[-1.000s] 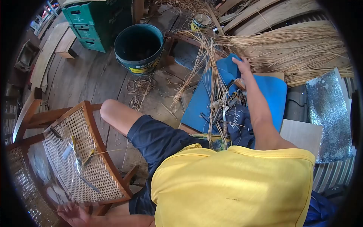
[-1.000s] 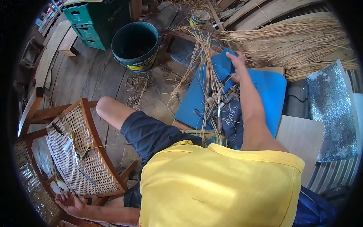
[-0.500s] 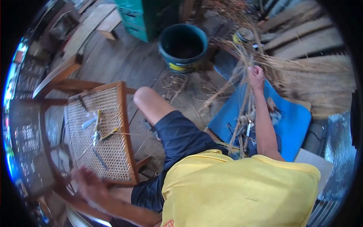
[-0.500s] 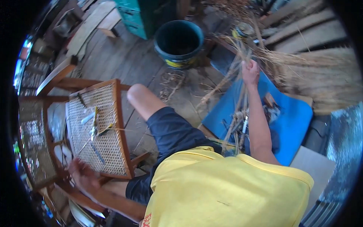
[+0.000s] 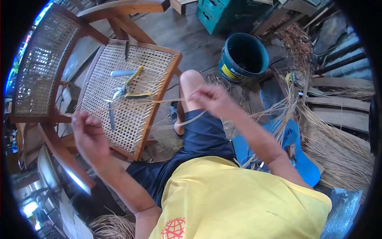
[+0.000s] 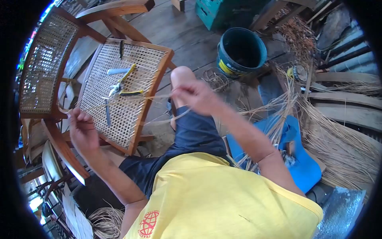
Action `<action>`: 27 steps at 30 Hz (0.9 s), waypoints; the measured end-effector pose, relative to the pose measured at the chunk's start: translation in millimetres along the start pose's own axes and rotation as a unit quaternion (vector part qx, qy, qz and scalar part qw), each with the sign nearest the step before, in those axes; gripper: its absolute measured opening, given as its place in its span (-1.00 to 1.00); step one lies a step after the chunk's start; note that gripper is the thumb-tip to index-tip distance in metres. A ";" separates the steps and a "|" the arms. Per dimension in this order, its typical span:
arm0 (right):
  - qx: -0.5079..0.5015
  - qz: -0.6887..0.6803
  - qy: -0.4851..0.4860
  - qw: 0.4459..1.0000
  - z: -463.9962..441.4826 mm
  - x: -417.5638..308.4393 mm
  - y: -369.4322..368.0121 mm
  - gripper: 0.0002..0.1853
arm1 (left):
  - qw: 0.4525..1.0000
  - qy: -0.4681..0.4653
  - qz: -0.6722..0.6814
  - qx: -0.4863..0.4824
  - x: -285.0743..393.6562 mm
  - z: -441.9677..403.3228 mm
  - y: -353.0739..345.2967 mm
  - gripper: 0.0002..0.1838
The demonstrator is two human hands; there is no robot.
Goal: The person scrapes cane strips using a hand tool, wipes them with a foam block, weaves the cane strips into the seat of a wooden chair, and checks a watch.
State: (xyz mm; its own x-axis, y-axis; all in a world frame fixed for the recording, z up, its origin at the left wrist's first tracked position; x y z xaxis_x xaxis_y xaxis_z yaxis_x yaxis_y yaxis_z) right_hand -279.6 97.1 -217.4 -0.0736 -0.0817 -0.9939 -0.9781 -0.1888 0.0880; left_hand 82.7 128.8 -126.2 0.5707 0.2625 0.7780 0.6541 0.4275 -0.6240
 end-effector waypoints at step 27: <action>-0.040 0.498 -0.404 0.766 47.1 102.0 417.8 -0.65 | 0.979 0.138 -0.126 0.075 -36.0 18.1 118.7 -0.89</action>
State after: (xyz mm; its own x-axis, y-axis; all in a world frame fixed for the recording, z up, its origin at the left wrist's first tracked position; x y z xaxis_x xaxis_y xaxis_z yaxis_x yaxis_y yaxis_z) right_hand -705.0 56.0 -285.1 -0.9038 0.4028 -0.1447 -0.3460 -0.4886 0.8010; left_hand 130.8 185.8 -227.1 0.5267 -0.1032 0.8437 0.7233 0.5759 -0.3811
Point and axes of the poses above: each hand's wrist, its own z-axis away from the middle knuckle, its own y-axis out of the back of the hand, x = y × z, the point moved 6 cm from there along -z, towards the middle knuckle, and after that the axes turned 9 degrees about x, right-handed, at the moved point
